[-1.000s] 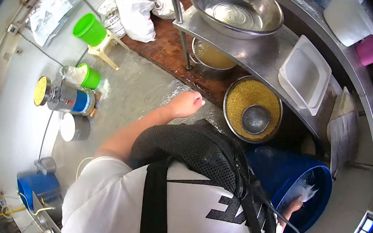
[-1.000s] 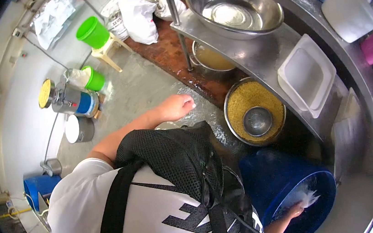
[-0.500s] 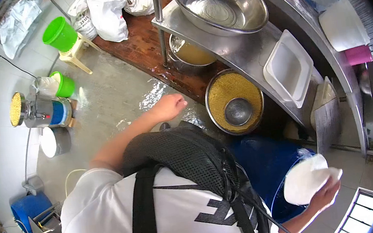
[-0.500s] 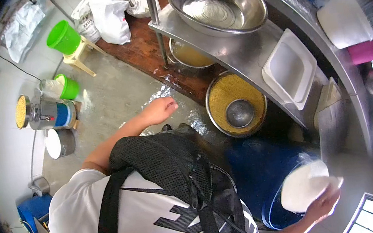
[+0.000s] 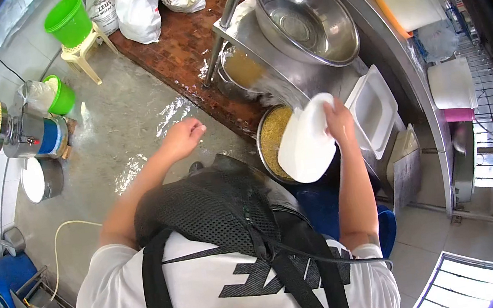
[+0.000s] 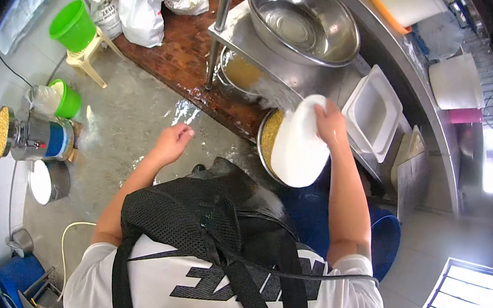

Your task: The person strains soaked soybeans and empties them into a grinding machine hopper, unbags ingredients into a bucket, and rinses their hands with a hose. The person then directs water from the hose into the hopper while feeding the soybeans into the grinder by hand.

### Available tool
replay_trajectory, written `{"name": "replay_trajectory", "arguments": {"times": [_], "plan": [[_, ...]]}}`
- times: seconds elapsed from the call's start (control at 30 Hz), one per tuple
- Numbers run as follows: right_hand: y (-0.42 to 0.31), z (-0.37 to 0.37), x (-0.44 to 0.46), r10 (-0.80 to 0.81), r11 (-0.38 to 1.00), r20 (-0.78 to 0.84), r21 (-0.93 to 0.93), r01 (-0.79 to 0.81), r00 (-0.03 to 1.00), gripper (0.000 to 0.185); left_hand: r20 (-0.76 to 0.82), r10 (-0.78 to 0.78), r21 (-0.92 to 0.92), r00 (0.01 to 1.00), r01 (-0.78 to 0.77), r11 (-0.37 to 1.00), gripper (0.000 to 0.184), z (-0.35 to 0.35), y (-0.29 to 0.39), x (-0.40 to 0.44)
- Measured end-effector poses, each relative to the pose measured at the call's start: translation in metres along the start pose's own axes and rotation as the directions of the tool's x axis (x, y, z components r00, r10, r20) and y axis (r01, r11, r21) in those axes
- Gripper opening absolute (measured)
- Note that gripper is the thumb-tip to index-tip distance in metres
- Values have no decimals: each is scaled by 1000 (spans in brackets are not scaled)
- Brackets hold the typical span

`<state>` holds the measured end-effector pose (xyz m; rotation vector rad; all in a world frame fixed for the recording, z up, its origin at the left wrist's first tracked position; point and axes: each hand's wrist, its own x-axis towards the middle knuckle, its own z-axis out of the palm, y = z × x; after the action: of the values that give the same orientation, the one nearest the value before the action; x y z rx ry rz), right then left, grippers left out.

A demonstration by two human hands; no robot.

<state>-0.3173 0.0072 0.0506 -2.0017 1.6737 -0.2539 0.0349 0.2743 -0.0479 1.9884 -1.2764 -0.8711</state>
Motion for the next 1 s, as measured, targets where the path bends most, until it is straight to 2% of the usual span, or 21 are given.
{"name": "replay_trajectory", "arguments": {"times": [0.03, 0.07, 0.13, 0.27, 0.33, 0.37, 0.47, 0.5, 0.6, 0.67, 0.77, 0.8, 0.87, 0.9, 1.0], "plan": [[15, 26, 29, -97, 995, -88, -2, 98, 991, 53, -35, 4, -24, 999, -5, 1000, 33, -3, -9, -4], [3, 28, 38, -101, 995, -87, -8, 100, 991, 53, -37, 2, -30, 999, -4, 1000, 33, -7, -12, -7], [-23, 34, 48, -85, 996, 55, 16, 84, 995, 51, -70, -3, 9, 998, 3, 1000, 34, -18, -17, -16], [-26, 58, 97, -102, 995, 68, 17, 101, 993, 47, -79, -87, -16, 993, 86, 996, 32, -28, -38, -27], [-45, 55, 107, -73, 990, 195, -107, 95, 978, 44, -91, -90, -47, 992, 86, 995, 32, -34, -44, -32], [-55, 52, 107, -23, 997, 226, -71, 40, 974, 49, -92, -95, -51, 991, 90, 995, 32, -35, -48, -34], [-61, 55, 136, 5, 980, 263, -192, 47, 965, 49, -111, -102, -24, 989, 100, 995, 32, -37, -49, -41], [-66, 56, 141, -47, 974, 273, -199, 104, 961, 50, -109, -133, -32, 985, 130, 991, 32, -39, -45, -43], [-79, 51, 160, 17, 965, 349, -251, 76, 937, 40, -103, -176, -47, 979, 172, 984, 32, -46, -43, -49], [-89, 53, 171, -23, 947, 354, -292, 134, 935, 44, -100, -188, -53, 977, 184, 982, 32, -50, -45, -51], [-99, 56, 202, -166, 708, 458, -561, 429, 873, 57, -98, -185, -39, 978, 182, 982, 33, -52, -48, -55], [-107, 54, 201, -164, 710, 458, -560, 427, 874, 57, -105, -175, -46, 979, 171, 984, 32, -53, -49, -56], [-145, 37, 184, -117, 546, 485, -698, 464, 867, 46, -109, -166, -52, 980, 161, 986, 32, -51, -49, -58], [-162, 28, 170, -87, 614, 470, -669, 418, 878, 40, -113, -170, -39, 979, 167, 985, 32, -51, -50, -57], [-181, 8, 153, -125, 656, 389, -658, 370, 913, 38, -127, -158, -17, 979, 157, 987, 32, -49, -48, -54]]}}
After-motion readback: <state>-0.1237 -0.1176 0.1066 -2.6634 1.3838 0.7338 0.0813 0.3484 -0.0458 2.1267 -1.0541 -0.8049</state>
